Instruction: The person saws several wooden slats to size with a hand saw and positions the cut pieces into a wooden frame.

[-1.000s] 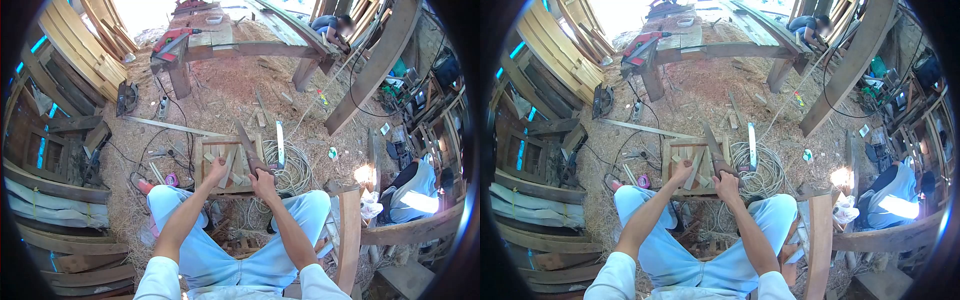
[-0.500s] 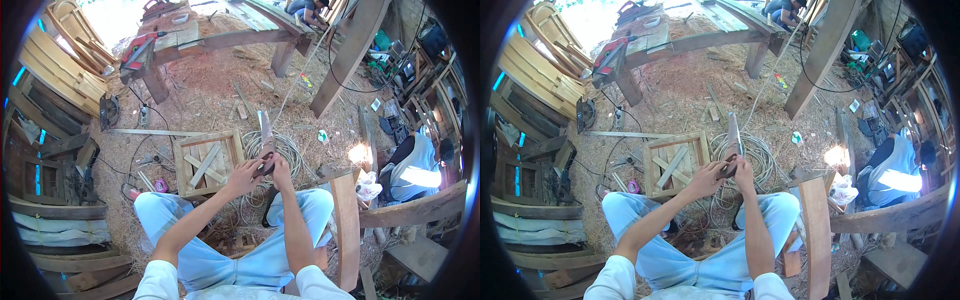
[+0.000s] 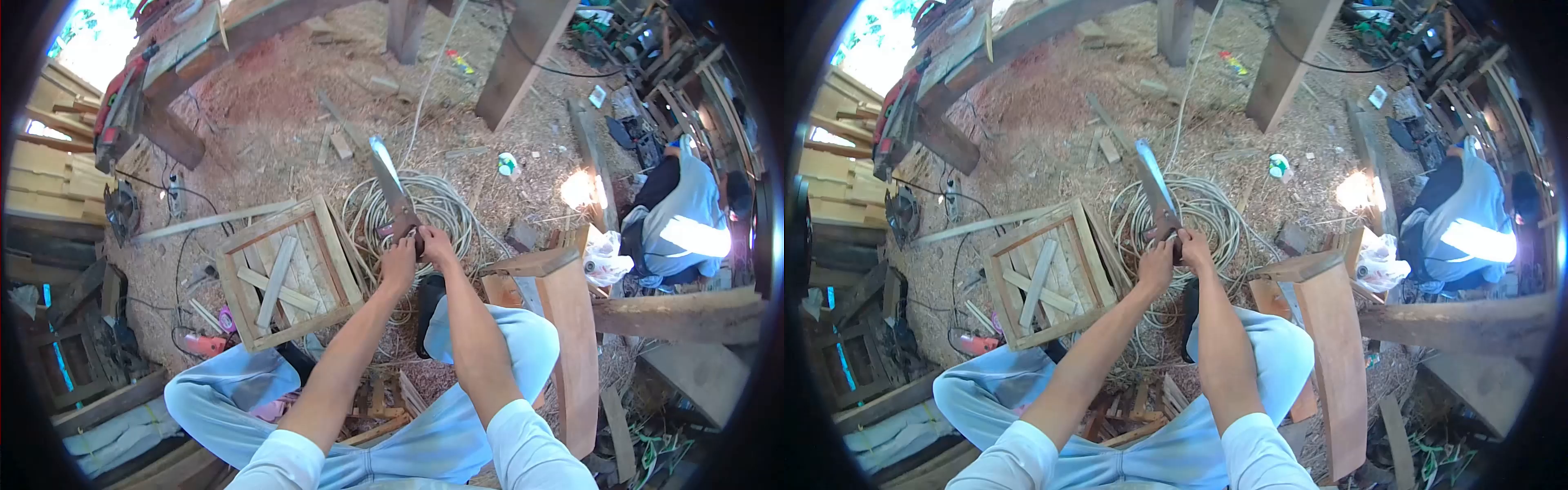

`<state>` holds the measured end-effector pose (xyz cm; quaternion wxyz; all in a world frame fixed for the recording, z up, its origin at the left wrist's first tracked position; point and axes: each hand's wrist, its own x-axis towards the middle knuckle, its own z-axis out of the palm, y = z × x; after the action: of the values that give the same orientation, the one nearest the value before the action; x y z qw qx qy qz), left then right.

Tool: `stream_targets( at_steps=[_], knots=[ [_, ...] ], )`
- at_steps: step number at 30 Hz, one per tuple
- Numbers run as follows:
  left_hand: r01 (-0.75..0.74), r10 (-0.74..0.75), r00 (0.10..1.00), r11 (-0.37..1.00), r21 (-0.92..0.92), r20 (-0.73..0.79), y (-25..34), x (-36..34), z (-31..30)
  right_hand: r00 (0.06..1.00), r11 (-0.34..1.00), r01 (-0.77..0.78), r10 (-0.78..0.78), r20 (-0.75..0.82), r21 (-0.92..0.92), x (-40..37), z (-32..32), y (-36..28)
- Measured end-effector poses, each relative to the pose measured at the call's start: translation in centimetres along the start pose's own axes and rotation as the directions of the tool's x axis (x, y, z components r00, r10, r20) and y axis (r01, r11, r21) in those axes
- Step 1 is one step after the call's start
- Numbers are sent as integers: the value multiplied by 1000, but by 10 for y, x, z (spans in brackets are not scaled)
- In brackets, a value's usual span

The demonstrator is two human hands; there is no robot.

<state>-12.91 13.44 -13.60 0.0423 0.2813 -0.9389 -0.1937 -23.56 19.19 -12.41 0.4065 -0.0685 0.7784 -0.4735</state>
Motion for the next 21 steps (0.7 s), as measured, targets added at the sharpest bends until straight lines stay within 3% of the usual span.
stream_targets(
  at_steps=[1,3,4,5,9,12,13,15,16,18,19,21],
  knots=[
    [35,-35,999,999,5,35,-1,-3,15,1000,1000,-16,16,22,-9,19,4,28],
    [72,-73,997,997,18,33,-4,-3,39,993,996,51,-44,-106,67,75,17,100],
    [149,-143,986,986,-78,81,2,-4,37,995,997,47,-42,-86,58,84,18,113],
    [223,-202,971,960,-171,130,9,-5,35,987,1000,29,-30,-159,-9,90,16,119],
    [135,-116,990,936,-324,76,23,-9,2,934,998,-9,-12,-357,-58,60,11,53],
    [130,-80,984,936,-328,161,25,-27,-61,949,992,82,-50,-311,93,106,18,67],
    [136,-84,985,918,-374,151,25,-38,-90,959,992,93,-66,-274,85,79,32,37],
    [168,-137,985,893,-419,104,13,-65,-134,983,915,95,-24,-183,392,-4,53,-53],
    [176,-173,984,861,-477,52,1,-82,-154,988,920,112,-62,-141,376,-13,70,-67],
    [204,-251,968,798,-567,-6,-31,-117,-194,946,871,322,-308,-98,372,-42,102,-81],
    [214,-284,958,795,-567,-36,-49,-136,-215,941,869,331,-333,-60,368,-62,121,-93],
    [242,-356,934,593,-768,20,-86,-180,-257,910,867,234,-355,215,440,-117,166,-106]
  ],
)
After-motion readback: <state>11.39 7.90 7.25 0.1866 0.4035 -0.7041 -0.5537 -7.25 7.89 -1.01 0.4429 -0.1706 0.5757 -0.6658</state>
